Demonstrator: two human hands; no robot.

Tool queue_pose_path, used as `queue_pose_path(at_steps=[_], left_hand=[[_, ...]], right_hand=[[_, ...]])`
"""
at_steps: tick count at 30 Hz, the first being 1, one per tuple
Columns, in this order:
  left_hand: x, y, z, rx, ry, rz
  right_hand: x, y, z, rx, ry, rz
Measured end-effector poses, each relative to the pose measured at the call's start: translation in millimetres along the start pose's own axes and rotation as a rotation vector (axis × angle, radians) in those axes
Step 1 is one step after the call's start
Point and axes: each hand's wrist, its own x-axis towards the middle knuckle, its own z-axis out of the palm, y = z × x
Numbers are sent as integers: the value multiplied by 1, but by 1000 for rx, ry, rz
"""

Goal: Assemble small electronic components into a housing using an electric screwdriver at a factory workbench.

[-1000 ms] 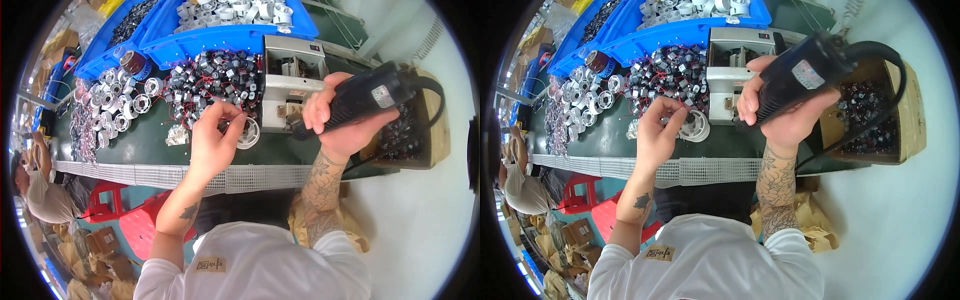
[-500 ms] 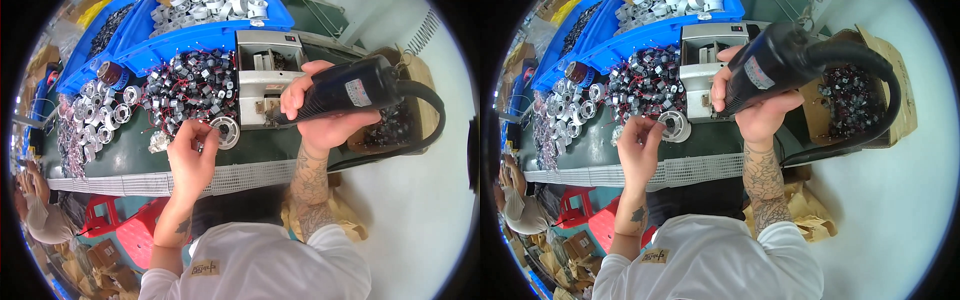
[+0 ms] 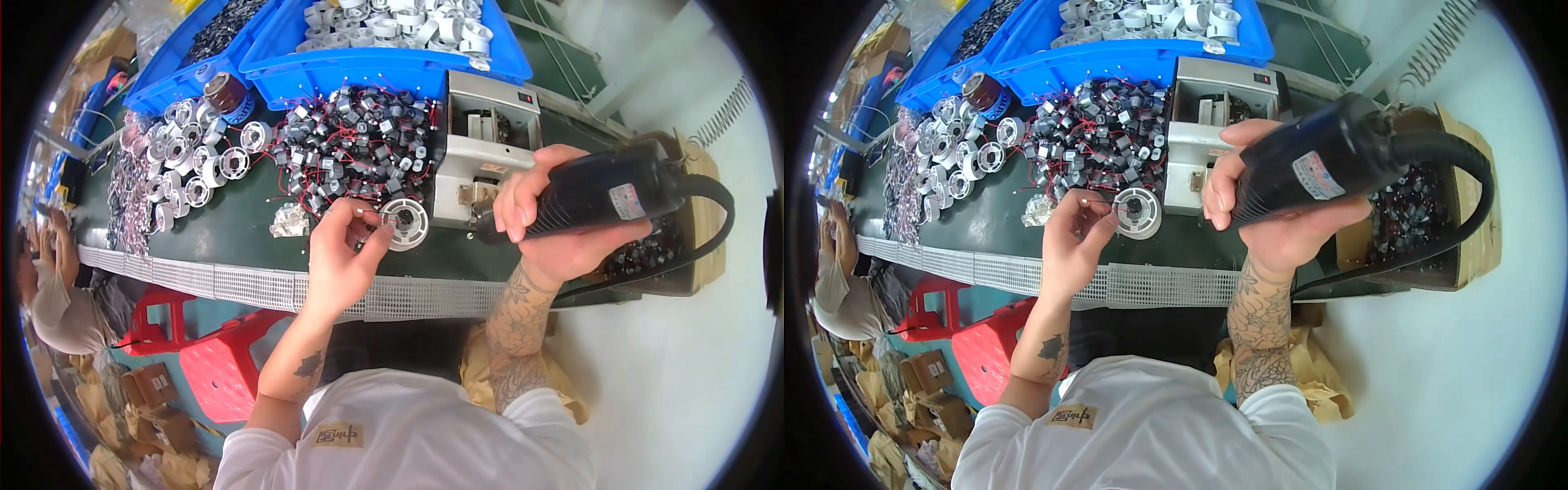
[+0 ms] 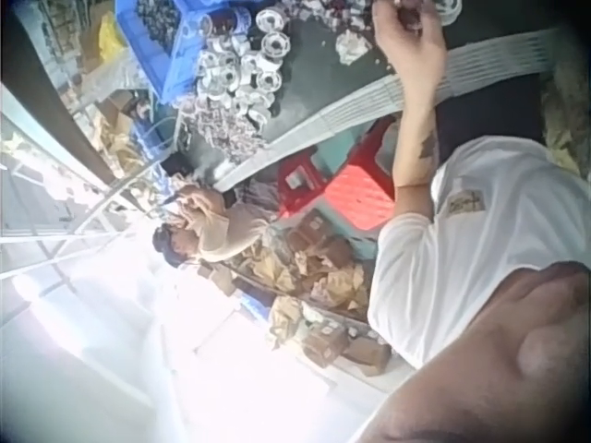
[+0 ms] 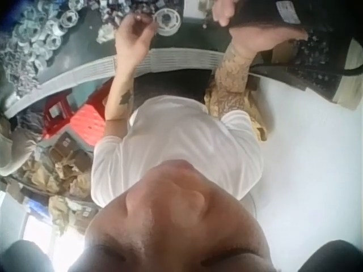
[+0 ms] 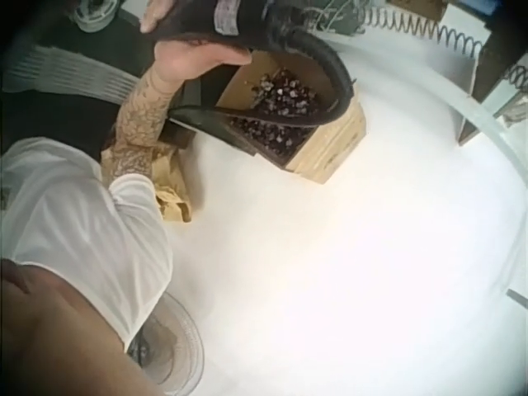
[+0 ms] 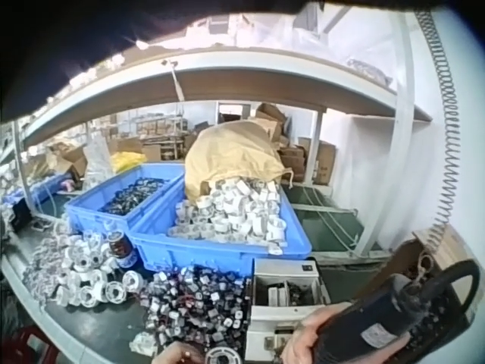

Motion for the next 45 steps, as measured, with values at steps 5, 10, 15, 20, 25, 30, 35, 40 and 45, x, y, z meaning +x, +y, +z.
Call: queue_pose_path(at_steps=[5, 10, 15, 20, 25, 30, 35, 40, 45], left_hand=[[11, 1, 12, 232, 85, 56], [6, -2, 4, 293, 27, 220], [4, -21, 18, 134, 60, -25], [4, -13, 23, 61, 71, -50], [10, -19, 27, 125, 57, 29], [10, -21, 25, 73, 77, 73], [5, -24, 28, 186, 115, 246], [-3, -24, 31, 28, 126, 185], [-7, -21, 22, 199, 197, 229]], right_hand=[[17, 11, 23, 88, -8, 12], [27, 23, 33, 94, -18, 45], [25, 37, 38, 104, 56, 95], [25, 45, 35, 107, 52, 141], [28, 50, 31, 89, 69, 155], [31, 54, 37, 132, 38, 181], [27, 53, 36, 166, -8, 196], [21, 55, 29, 126, -28, 132], [25, 55, 38, 30, -5, 69]])
